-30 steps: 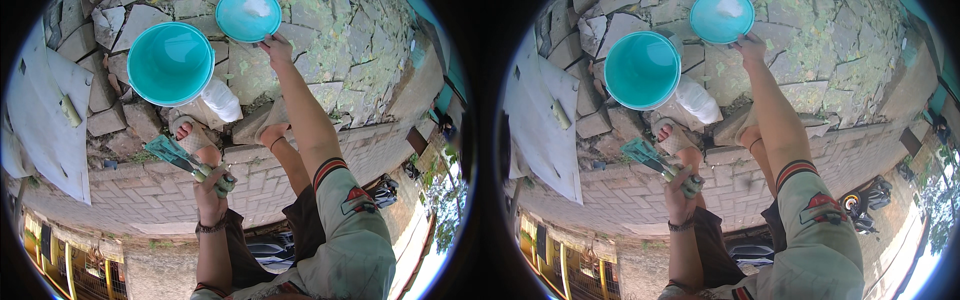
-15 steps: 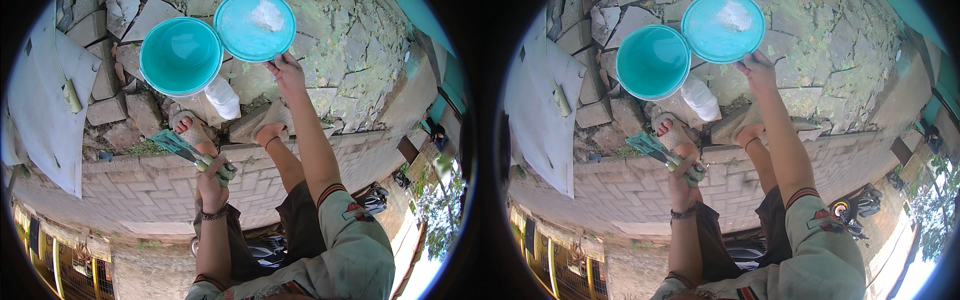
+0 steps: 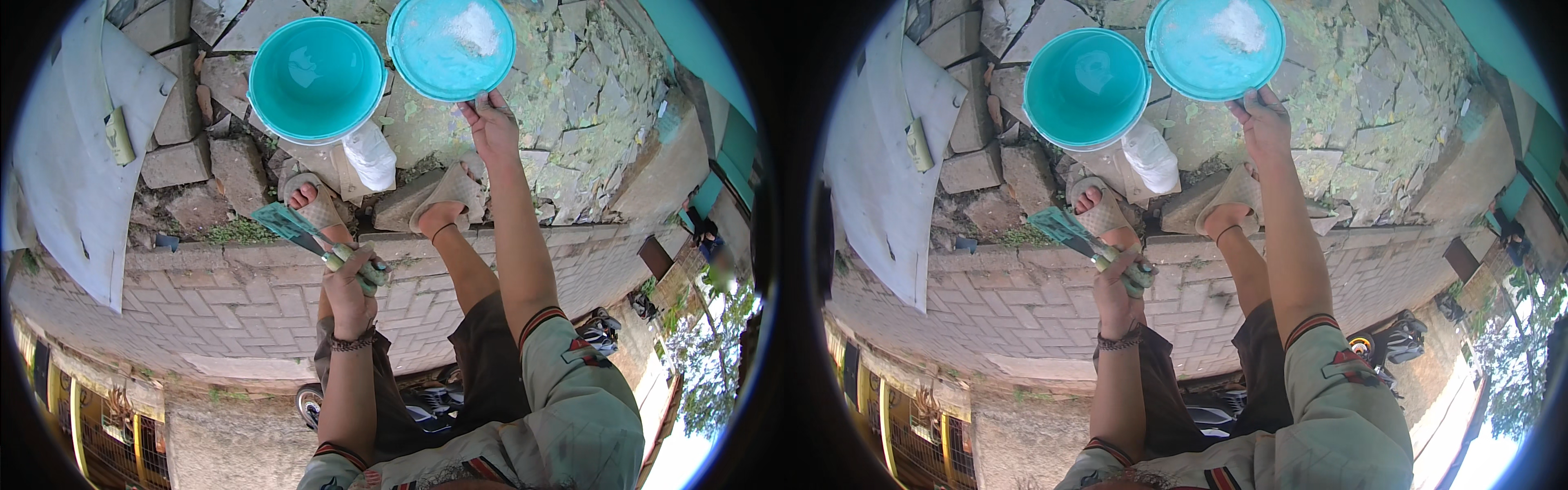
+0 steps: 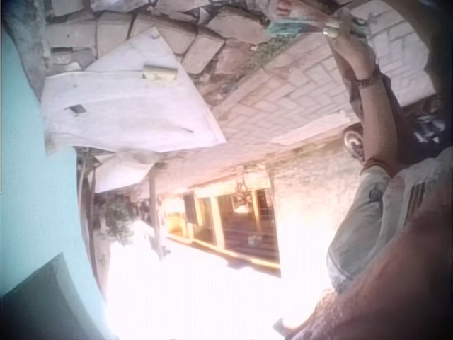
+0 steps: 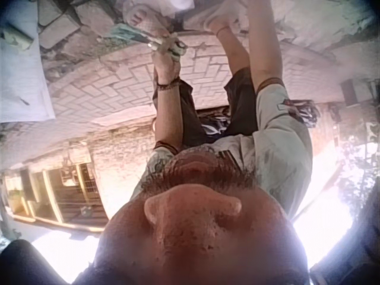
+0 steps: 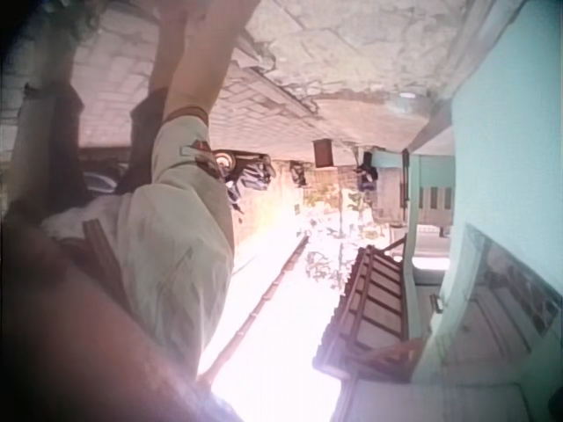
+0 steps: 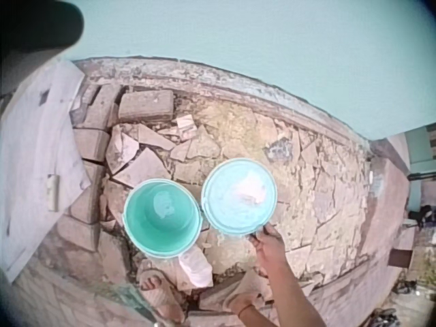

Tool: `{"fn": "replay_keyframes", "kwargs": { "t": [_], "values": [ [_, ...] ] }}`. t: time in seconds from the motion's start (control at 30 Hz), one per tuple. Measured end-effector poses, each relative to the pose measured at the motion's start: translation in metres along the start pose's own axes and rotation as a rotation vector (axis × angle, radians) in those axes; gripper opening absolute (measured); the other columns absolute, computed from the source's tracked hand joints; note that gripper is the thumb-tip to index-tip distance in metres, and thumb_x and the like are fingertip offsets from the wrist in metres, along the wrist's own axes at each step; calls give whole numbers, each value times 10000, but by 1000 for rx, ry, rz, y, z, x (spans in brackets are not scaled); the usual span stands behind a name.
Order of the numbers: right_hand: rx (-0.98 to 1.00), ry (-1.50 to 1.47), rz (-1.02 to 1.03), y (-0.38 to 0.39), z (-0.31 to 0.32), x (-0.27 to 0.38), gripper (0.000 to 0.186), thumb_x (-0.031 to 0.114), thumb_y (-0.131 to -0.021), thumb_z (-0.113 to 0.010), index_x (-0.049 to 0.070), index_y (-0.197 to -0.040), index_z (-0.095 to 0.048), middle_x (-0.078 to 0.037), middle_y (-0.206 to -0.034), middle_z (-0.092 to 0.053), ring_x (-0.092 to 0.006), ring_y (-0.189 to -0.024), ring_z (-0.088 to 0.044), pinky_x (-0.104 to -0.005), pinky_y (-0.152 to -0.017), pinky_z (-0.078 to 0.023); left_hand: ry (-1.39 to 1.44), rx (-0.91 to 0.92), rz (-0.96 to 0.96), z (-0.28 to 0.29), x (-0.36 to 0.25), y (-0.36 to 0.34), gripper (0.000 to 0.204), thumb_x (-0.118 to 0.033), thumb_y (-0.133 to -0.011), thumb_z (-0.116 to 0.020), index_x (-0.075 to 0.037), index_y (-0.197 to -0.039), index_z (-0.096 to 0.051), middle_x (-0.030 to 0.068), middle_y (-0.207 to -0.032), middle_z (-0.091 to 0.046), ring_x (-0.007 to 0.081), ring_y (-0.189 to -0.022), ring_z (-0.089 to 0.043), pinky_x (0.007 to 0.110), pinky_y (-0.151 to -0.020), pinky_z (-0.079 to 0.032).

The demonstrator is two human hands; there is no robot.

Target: The person applies a light blue plaster-like substance to a wall using a putty knife and a smaller scraper. They repeatedly scoop material from a bucket, transfer it between tools, and smooth it onto the wall surface.

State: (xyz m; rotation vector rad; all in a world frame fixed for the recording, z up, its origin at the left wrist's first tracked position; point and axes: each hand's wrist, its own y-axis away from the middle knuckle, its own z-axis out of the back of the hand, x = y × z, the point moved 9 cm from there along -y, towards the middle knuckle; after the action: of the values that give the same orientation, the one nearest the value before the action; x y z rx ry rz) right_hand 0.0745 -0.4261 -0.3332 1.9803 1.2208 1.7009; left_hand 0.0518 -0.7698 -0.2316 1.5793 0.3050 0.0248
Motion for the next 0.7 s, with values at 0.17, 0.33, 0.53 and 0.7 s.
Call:
{"fn": "replay_keyframes", "kwargs": {
  "t": [0.17,0.33,0.53,0.7],
  "values": [
    [48,146,-94,7,-23,-14,376,30,-949,-505,-34,-1317,-459,-100,-1155,-595,-202,-1002,-605,-345,-881,-521,46,16,2,-4,4,-1,155,57,-781,-633,-2,-874,-524,92,-737,-581,195,-602,-595,337,-540,-531],
    [213,196,-165,16,-60,-48,371,51,-941,-543,-13,-1304,-507,-73,-1129,-615,-166,-960,-614,-326,-847,-522,34,11,1,-4,6,-3,168,48,-796,-623,-8,-911,-514,95,-757,-577,205,-630,-597,359,-570,-540],
    [236,329,-170,21,-90,-69,359,68,-924,-586,-4,-1274,-550,-72,-1066,-652,-159,-887,-641,-328,-811,-567,-6,42,18,-4,10,-6,224,27,-817,-612,-16,-1012,-509,113,-805,-578,226,-670,-595,397,-610,-544],
    [120,414,-104,20,-98,-59,305,49,-880,-648,-34,-1171,-614,-103,-966,-674,-155,-796,-660,-305,-736,-598,13,-20,7,-13,3,-1,126,41,-783,-657,-11,-793,-543,82,-671,-585,184,-545,-586,308,-518,-519]
  ]
}}
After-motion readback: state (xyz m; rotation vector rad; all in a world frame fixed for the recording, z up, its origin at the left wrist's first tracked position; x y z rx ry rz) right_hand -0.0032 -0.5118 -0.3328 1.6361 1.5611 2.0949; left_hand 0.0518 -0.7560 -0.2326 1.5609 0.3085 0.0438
